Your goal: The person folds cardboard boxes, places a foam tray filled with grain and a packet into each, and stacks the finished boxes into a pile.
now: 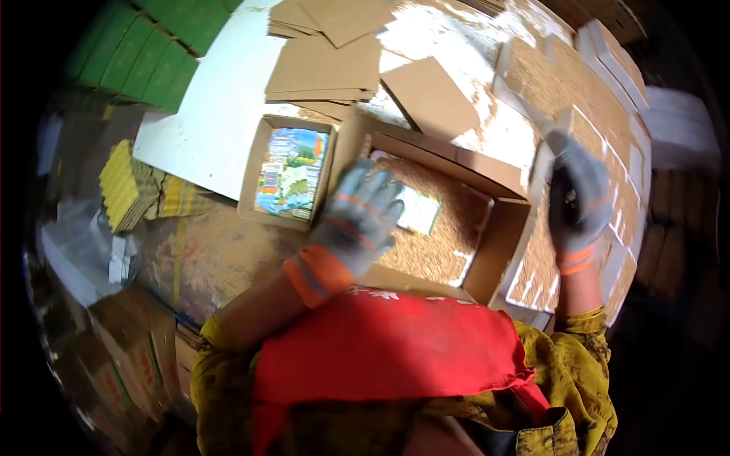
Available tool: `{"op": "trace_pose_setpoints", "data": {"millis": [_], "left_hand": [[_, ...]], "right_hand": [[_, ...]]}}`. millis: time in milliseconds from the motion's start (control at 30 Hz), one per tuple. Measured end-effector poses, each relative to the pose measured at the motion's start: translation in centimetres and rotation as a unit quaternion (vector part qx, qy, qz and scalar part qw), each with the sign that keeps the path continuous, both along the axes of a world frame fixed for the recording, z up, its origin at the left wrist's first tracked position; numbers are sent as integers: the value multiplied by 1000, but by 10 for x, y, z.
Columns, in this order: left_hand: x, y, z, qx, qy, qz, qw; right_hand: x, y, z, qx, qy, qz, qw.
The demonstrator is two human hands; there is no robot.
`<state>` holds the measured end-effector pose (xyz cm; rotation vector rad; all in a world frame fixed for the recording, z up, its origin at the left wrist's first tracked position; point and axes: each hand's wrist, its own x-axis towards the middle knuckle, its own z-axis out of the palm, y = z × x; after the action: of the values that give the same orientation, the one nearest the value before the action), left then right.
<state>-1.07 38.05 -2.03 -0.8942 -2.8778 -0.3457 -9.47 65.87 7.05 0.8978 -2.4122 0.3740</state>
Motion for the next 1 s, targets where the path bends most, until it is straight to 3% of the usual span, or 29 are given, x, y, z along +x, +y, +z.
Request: {"op": "trace_pose_setpoints", "data": {"millis": [67,100,133,200,267,300,333,400,467,533,600,633,700,733,767,867,933,1000], "left_hand": [[15,-27,0,106,15,51,993],[13,-36,1,256,17,83,963],[14,-41,2,400,13,118,909],[16,-33,-3,564,-106,261,776],[9,-40,-33,492,-241,250,798],[8,-43,-45,452,-237,171,843],[9,-53,-50,275,-129,63,951],[9,-51,-44,401,-254,81,877],[5,-59,-66,439,-330,78,832],[2,-56,-88,416,-401,100,810],[-10,-36,-96,373,-472,163,782],[-18,-28,-101,256,-444,199,835],[-18,-23,-103,279,-421,180,844],[-14,-21,-103,292,-408,179,846],[-8,-16,-86,432,-449,173,763],[4,-11,-99,546,-416,194,701],[2,-17,-110,575,-382,219,690],[0,-46,-75,579,-330,211,715]], "right_hand": [[43,-17,-7,112,-6,104,988],[64,-30,-9,180,-123,121,968],[79,-40,-12,242,-242,141,929],[97,-46,-68,244,-318,164,901],[107,-47,-98,191,-381,149,892],[107,-50,-100,163,-408,145,887],[111,-47,-90,144,-446,112,876],[117,-33,-53,107,-519,50,846],[124,-4,-45,-133,-440,-53,886],[125,33,-58,-414,-428,-197,778],[123,37,-92,-481,-426,-196,741],[124,49,-129,-453,-536,-186,687],[122,30,-169,-326,-639,-256,648],[124,25,-191,-310,-600,-289,678],[127,19,-212,-292,-560,-323,705],[127,11,-175,-414,-579,-223,666],[123,-1,-158,-537,-526,-171,637],[97,-14,-147,-564,-535,-161,608]]}}
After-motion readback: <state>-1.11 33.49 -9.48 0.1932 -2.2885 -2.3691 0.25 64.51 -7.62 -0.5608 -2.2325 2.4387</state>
